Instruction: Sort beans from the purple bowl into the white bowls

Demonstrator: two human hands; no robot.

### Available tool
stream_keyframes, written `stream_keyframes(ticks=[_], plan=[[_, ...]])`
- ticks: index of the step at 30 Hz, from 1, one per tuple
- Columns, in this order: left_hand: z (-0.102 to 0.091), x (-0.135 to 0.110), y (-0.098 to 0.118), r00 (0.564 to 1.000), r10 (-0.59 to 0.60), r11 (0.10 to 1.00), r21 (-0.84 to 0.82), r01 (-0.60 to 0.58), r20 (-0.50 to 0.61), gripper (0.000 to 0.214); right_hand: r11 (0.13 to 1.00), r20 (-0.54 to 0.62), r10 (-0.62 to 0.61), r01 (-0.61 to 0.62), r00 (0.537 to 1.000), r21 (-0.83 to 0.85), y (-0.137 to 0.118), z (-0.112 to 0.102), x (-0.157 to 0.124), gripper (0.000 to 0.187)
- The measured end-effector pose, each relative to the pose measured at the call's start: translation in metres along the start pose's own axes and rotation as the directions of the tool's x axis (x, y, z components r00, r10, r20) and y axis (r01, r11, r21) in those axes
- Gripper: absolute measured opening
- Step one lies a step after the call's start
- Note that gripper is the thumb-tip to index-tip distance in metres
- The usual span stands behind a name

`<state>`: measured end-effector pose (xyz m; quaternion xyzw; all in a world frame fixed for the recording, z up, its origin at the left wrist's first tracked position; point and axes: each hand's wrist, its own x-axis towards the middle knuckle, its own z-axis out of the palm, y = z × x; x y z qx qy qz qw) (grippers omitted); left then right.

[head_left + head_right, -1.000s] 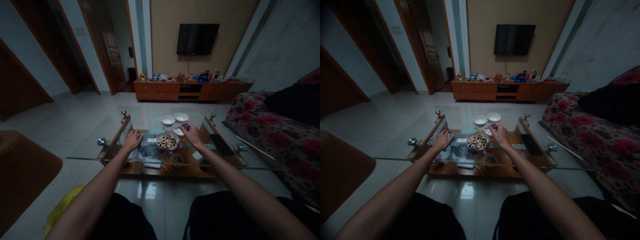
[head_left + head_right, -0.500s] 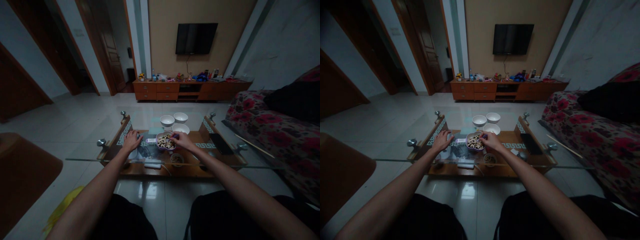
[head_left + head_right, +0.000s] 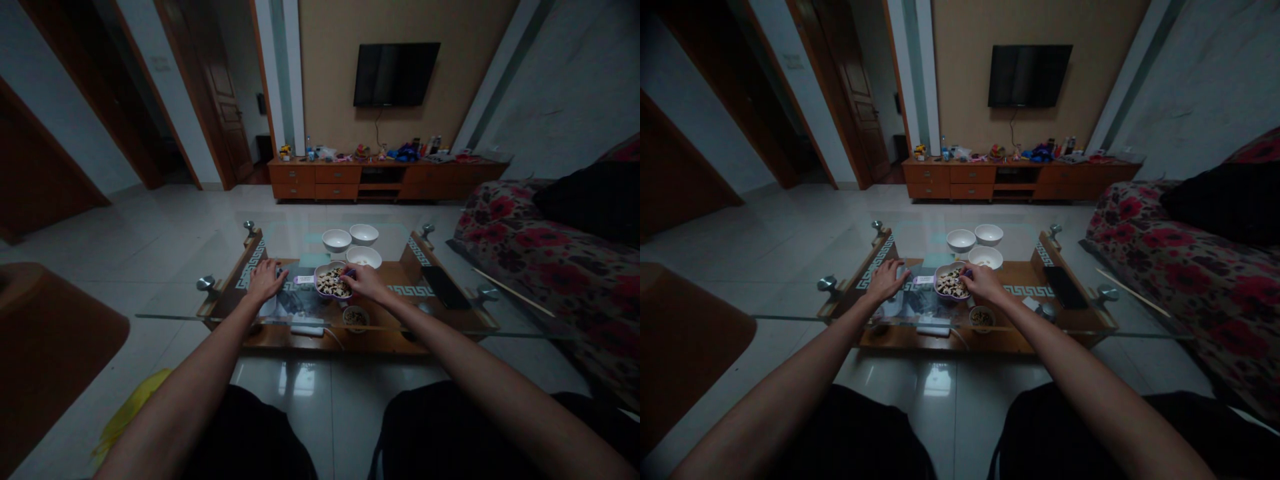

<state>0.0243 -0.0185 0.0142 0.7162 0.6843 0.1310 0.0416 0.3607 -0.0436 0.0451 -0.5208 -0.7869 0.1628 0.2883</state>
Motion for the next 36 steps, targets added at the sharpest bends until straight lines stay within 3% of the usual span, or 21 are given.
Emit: stream_keyframes(ticks=[3, 5, 9, 13, 16, 20, 24, 36], plan=[[0.0, 0.0, 0.0, 1.0, -0.002, 1.0, -0.006, 0.002, -0.001, 0.058, 1.0, -0.043, 0.022, -0.021, 0.999, 0.02, -0.001, -0.004, 0.003, 0.006], [0.0, 0.0, 0.0, 1.0, -0.003, 1.0, -0.01, 0.003, 0.0, 0.059, 0.997, -0.135, 0.048, -0.039, 0.99, 0.072, 0.002, -0.014, 0.006, 0.008], [0.001, 0.001, 0.0, 1.0, 0.001, 1.0, -0.017, -0.001, -0.009, 0.06, 0.981, -0.37, 0.177, -0.132, 0.912, 0.142, 0.019, -0.047, 0.009, 0.016], [0.002, 0.002, 0.0, 1.0, 0.007, 1.0, -0.02, -0.007, -0.015, 0.06, 0.96, -0.417, 0.28, -0.242, 0.864, 0.143, 0.031, -0.068, 0.005, 0.016], [0.002, 0.002, 0.0, 1.0, 0.009, 1.0, -0.018, -0.009, -0.016, 0.06, 0.953, -0.373, 0.28, -0.209, 0.884, 0.219, 0.025, -0.057, 0.004, 0.021], [0.001, 0.002, 0.0, 1.0, 0.008, 1.0, -0.013, -0.008, -0.011, 0.058, 0.925, -0.2, 0.246, -0.168, 0.948, 0.34, 0.008, -0.02, 0.006, 0.019], [0.0, 0.001, 0.0, 1.0, -0.003, 1.0, -0.005, 0.003, -0.001, 0.056, 0.941, -0.117, 0.218, -0.177, 0.969, 0.289, -0.003, 0.008, 0.007, 0.014], [-0.004, -0.001, 0.005, 1.0, -0.018, 1.0, 0.002, 0.018, 0.004, 0.057, 0.985, -0.116, 0.171, -0.171, 0.978, 0.014, -0.01, 0.014, 0.009, 0.013]])
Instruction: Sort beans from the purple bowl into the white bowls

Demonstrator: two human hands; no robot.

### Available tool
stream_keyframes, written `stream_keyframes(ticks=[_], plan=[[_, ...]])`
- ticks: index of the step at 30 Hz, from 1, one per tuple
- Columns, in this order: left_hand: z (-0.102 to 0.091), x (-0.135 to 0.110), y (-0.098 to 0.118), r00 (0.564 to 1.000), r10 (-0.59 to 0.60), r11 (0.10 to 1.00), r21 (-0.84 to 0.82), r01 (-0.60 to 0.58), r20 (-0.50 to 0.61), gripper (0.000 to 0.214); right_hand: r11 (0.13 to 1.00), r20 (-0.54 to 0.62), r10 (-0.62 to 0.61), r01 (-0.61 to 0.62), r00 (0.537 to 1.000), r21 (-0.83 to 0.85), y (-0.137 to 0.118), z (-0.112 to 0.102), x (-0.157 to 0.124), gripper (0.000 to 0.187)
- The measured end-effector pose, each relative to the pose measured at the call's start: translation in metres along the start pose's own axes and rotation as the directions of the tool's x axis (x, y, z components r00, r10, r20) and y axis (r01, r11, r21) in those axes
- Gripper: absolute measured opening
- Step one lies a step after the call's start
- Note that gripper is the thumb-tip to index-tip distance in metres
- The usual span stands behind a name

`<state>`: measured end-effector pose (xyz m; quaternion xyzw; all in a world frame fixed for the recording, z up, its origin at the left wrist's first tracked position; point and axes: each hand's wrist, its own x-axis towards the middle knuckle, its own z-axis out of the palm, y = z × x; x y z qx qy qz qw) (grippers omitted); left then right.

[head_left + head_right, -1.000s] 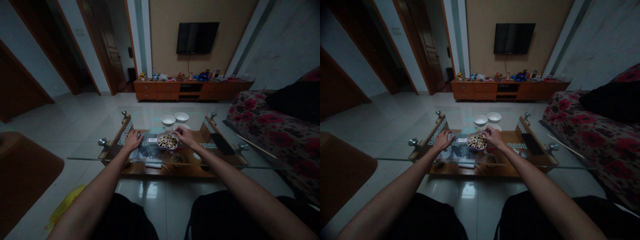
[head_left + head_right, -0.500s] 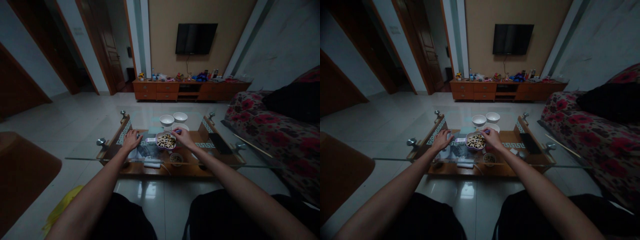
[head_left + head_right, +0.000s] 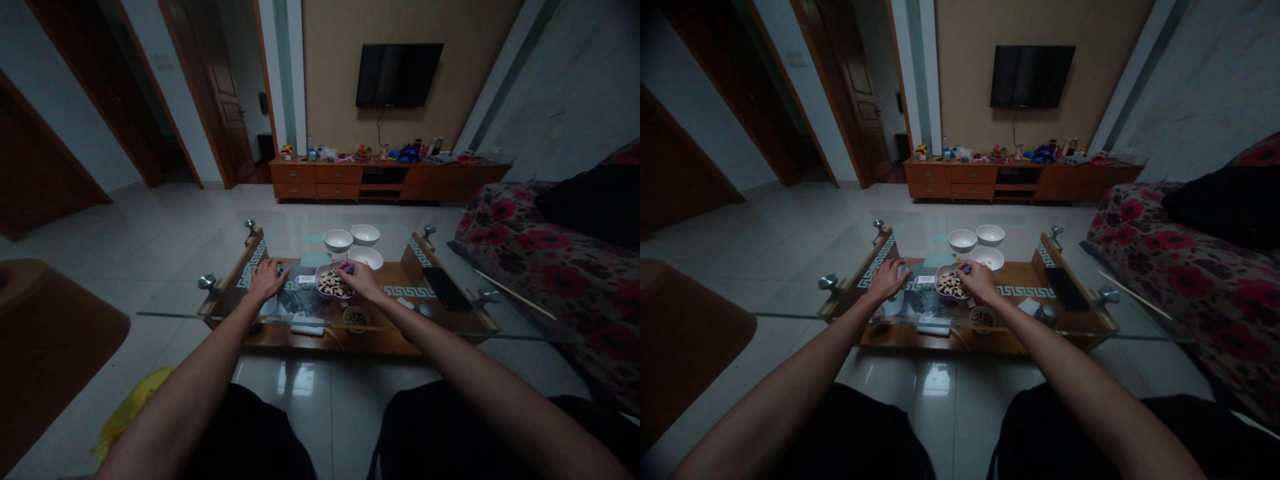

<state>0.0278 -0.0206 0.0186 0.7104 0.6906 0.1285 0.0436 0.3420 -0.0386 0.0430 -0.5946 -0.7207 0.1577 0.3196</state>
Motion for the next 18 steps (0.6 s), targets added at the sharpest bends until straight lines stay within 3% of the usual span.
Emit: stream_keyframes(ticks=[11, 15, 18], plan=[[-0.003, -0.002, 0.001, 1.0, 0.007, 1.0, -0.009, -0.007, 0.004, 0.056, 1.0, 0.012, 0.015, -0.015, 1.0, 0.0, -0.003, 0.004, 0.003, 0.015], [0.0, 0.0, 0.0, 1.0, 0.013, 1.0, -0.016, -0.013, -0.008, 0.056, 0.997, -0.108, 0.031, -0.024, 0.994, 0.071, 0.002, -0.014, 0.009, 0.017], [0.003, 0.001, -0.002, 1.0, 0.02, 1.0, -0.021, -0.02, -0.021, 0.057, 0.999, -0.224, 0.05, -0.048, 0.973, 0.013, 0.014, -0.038, 0.012, 0.023]])
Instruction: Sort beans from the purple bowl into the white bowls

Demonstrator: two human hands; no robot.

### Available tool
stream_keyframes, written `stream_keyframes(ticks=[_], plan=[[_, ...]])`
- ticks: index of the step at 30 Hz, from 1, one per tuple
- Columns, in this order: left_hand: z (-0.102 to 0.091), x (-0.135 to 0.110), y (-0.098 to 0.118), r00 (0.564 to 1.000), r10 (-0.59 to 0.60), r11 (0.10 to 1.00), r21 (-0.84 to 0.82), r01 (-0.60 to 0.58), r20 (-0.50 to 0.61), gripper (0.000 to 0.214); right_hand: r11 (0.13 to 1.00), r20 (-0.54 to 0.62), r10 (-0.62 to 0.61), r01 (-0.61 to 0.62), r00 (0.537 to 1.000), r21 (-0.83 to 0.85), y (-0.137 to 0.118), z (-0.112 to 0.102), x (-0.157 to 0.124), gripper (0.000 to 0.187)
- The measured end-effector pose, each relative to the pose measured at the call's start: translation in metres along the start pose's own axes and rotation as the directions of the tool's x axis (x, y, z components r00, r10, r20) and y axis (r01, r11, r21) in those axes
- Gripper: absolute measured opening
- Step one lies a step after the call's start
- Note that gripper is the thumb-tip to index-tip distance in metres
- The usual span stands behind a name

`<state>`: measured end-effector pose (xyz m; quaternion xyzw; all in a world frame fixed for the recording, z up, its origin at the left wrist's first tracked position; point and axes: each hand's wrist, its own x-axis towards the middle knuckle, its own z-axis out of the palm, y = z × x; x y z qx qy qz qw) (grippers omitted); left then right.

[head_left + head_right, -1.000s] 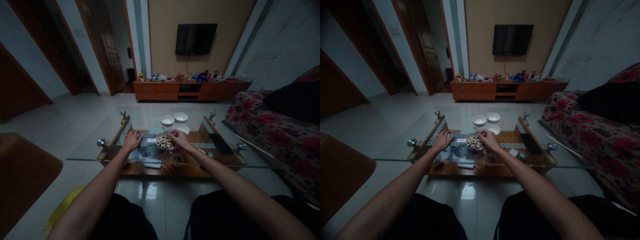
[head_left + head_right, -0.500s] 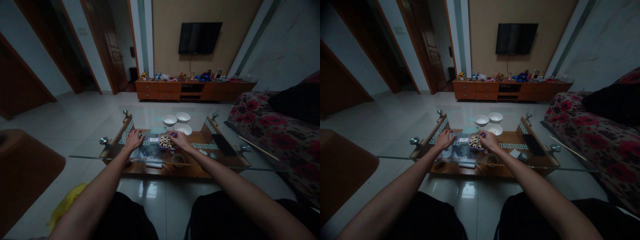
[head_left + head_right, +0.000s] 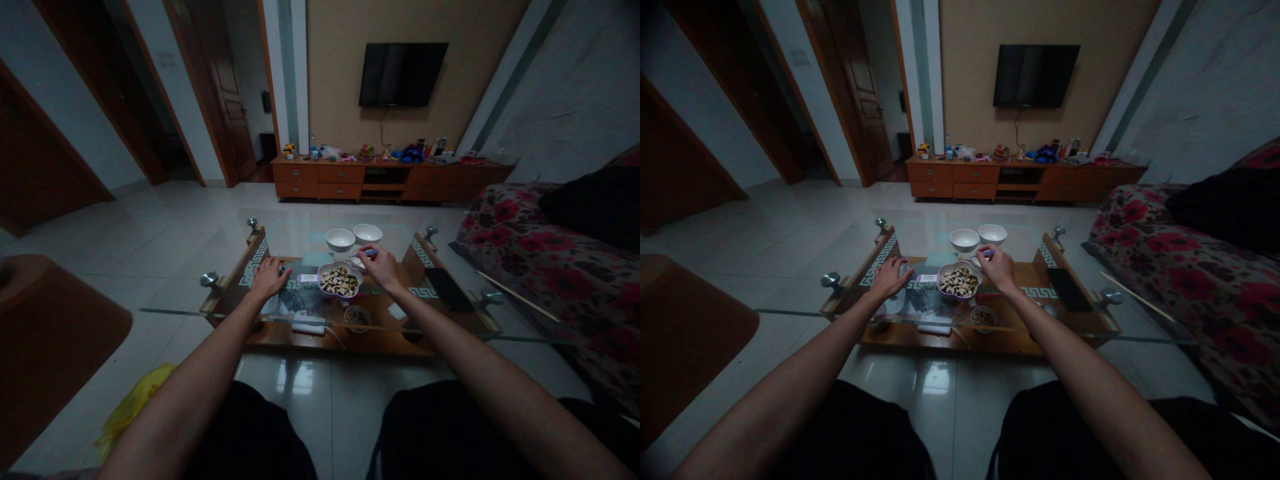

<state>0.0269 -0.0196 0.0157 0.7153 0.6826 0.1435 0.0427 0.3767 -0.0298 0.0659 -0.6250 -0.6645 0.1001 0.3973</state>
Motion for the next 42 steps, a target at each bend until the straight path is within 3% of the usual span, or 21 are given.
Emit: stream_keyframes(ticks=[4, 7, 12, 16, 20, 34, 42], plan=[[0.001, 0.0, 0.0, 1.0, 0.001, 1.0, -0.007, -0.001, -0.004, 0.056, 0.977, -0.065, 0.034, -0.047, 0.997, -0.209, 0.017, -0.027, 0.003, 0.025], [0.001, 0.001, 0.0, 1.0, -0.003, 1.0, -0.009, 0.003, -0.004, 0.057, 0.988, -0.067, 0.024, -0.034, 0.997, -0.152, 0.018, -0.031, -0.001, 0.025], [0.001, 0.001, -0.001, 1.0, 0.001, 1.0, -0.002, -0.001, 0.005, 0.058, 0.996, 0.086, -0.05, 0.043, 0.995, 0.083, 0.005, -0.002, -0.009, 0.02], [-0.001, 0.0, 0.0, 1.0, -0.004, 1.0, 0.002, 0.004, 0.014, 0.057, 0.998, 0.17, -0.036, 0.027, 0.985, 0.053, -0.003, 0.023, -0.014, 0.013], [-0.002, -0.002, 0.001, 1.0, -0.004, 1.0, 0.003, 0.004, 0.008, 0.057, 1.0, 0.223, 0.014, -0.009, 0.975, -0.025, -0.008, 0.031, -0.017, 0.015], [0.001, -0.002, -0.001, 1.0, -0.002, 1.0, -0.017, 0.002, 0.0, 0.056, 0.973, 0.172, 0.026, 0.014, 0.985, -0.229, -0.01, 0.043, -0.017, 0.024], [0.002, -0.001, -0.002, 1.0, -0.001, 1.0, -0.016, 0.001, 0.009, 0.059, 0.983, 0.122, 0.022, 0.001, 0.992, -0.185, -0.015, 0.035, -0.011, 0.023]])
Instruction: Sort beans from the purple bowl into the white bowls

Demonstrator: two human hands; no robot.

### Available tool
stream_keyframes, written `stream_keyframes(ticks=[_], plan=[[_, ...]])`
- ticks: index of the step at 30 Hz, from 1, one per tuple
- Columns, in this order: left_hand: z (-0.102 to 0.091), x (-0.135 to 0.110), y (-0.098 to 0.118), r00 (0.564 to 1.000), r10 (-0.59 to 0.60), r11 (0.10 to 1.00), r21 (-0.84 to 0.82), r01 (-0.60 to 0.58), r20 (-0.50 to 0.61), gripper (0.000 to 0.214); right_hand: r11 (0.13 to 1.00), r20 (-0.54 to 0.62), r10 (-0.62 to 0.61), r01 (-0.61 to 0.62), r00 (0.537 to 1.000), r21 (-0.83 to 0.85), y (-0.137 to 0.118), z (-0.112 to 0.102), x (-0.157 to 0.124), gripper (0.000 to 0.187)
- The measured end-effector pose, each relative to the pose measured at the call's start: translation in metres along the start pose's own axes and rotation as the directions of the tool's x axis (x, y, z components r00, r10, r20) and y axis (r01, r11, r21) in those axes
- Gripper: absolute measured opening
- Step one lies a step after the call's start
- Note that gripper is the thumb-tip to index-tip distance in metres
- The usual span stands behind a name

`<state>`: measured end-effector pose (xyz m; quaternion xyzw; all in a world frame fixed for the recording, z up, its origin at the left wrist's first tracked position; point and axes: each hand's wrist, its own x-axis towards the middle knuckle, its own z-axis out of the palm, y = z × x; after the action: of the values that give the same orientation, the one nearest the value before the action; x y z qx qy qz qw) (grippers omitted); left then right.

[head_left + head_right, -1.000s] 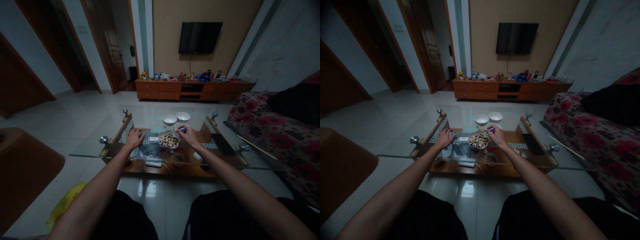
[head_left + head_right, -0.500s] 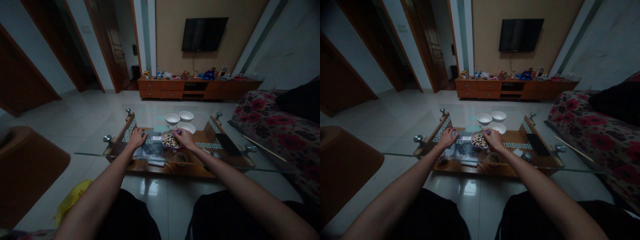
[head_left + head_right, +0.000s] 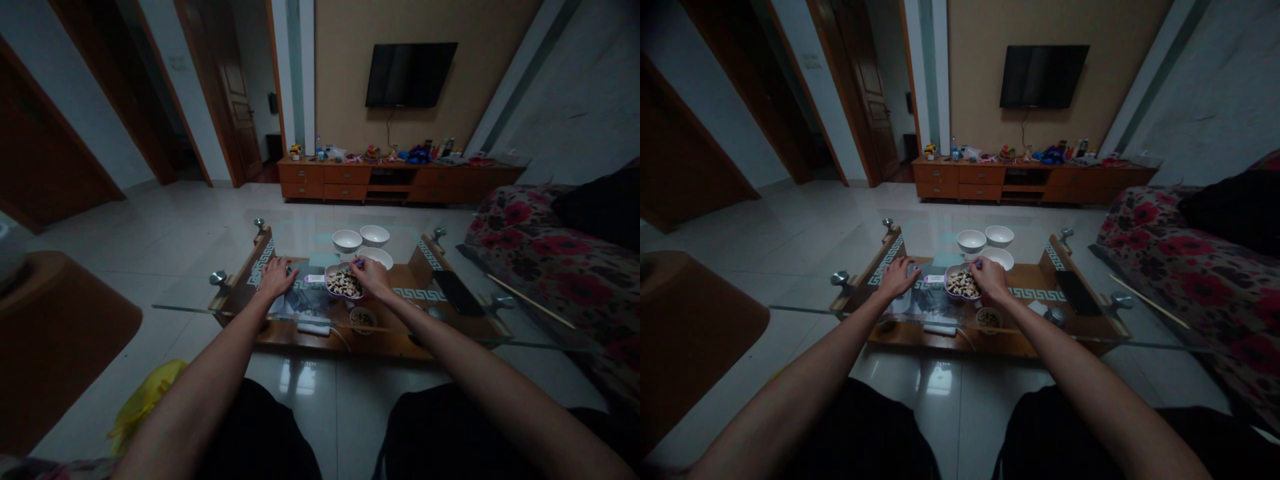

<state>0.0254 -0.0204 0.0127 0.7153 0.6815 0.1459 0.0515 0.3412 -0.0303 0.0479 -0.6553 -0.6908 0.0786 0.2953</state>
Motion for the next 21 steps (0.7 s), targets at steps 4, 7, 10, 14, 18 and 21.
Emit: stream_keyframes(ticks=[4, 7, 10, 14, 18, 21], plan=[[0.0, 0.001, 0.0, 1.0, 0.002, 1.0, 0.003, -0.002, 0.001, 0.059, 0.994, -0.156, 0.03, -0.012, 0.987, 0.113, 0.014, -0.027, 0.011, 0.026], [-0.001, 0.001, 0.001, 1.0, 0.002, 1.0, 0.006, -0.002, -0.006, 0.057, 0.991, -0.206, 0.083, -0.058, 0.975, 0.121, 0.032, -0.046, 0.016, 0.027], [-0.002, 0.0, 0.002, 1.0, 0.001, 1.0, 0.009, -0.001, -0.003, 0.057, 0.989, -0.199, 0.113, -0.092, 0.973, 0.111, 0.041, -0.054, 0.013, 0.026], [-0.003, 0.0, 0.003, 1.0, -0.006, 1.0, 0.015, 0.006, -0.002, 0.058, 0.968, -0.058, -0.015, 0.029, 0.998, 0.249, 0.03, -0.044, 0.004, 0.025], [-0.004, 0.0, 0.004, 1.0, -0.007, 1.0, 0.021, 0.007, 0.003, 0.059, 0.95, 0.092, -0.166, 0.134, 0.982, 0.281, 0.016, -0.027, -0.003, 0.017], [-0.004, 0.0, 0.003, 1.0, -0.007, 1.0, 0.023, 0.007, 0.004, 0.058, 0.971, 0.129, -0.191, 0.168, 0.973, 0.17, 0.014, -0.022, -0.004, 0.014]])
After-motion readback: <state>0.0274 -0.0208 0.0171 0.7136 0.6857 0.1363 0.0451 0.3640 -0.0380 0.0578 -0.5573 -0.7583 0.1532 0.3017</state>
